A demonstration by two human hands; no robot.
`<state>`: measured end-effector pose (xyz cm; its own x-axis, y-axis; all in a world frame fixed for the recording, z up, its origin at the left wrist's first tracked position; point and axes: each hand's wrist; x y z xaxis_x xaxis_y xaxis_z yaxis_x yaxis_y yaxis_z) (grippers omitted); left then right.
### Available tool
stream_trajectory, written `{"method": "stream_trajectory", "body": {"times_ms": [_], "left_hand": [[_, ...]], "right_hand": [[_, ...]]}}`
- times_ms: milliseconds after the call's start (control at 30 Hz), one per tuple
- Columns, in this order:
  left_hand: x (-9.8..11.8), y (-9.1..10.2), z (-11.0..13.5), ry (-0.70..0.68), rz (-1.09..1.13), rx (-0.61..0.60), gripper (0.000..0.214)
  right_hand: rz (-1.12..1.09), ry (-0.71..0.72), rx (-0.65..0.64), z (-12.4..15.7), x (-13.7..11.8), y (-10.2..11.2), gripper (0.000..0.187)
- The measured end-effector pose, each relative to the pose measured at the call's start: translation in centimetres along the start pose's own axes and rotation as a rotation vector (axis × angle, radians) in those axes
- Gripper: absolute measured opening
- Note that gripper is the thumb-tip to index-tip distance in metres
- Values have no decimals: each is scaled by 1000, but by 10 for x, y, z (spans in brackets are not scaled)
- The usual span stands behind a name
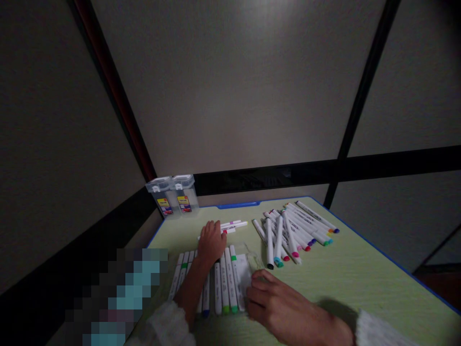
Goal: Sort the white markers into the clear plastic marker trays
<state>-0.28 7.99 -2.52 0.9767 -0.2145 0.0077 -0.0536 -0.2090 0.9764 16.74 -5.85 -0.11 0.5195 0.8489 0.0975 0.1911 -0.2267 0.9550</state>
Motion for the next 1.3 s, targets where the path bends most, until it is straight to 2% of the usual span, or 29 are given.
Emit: {"method": "stream_trajectory", "body": {"times_ms": [67,167,233,300,400,500,600,867,1300], "left_hand": [[-1,2,5,-16,10,41,45],[0,12,9,-135,56,148,42],[-2,22,10,-174,85,136,35],[-9,31,10,-216,112,71,27],[-25,36,11,-206,133,27,24],[-42,31,14,-136,139,8,24],[-49,25,17,-80,154,5,24],[-43,19,16,-56,298,-6,16],[-51,3,7,-10,466,3,8]], "right_hand": [[7,13,13,-1,-2,-1,13],[21,15,17,-3,-2,0,12],[33,25,13,-4,-2,1,12],[39,29,7,-4,-1,2,12],[40,23,8,-3,-2,2,11],[31,26,7,-3,-3,2,12],[0,4,1,-1,-3,2,13],[-59,-41,-26,3,-3,1,16],[-58,-21,-23,3,-3,0,15]]}}
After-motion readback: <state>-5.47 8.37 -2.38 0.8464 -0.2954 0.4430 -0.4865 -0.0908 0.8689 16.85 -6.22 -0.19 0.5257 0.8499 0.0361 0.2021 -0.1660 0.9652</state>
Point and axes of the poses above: each hand's wrist, its own z-axis away from the middle knuckle, its own y-axis out of the back of the hand, x = y × z, and after that the axes turned 2 degrees about -x, right-handed
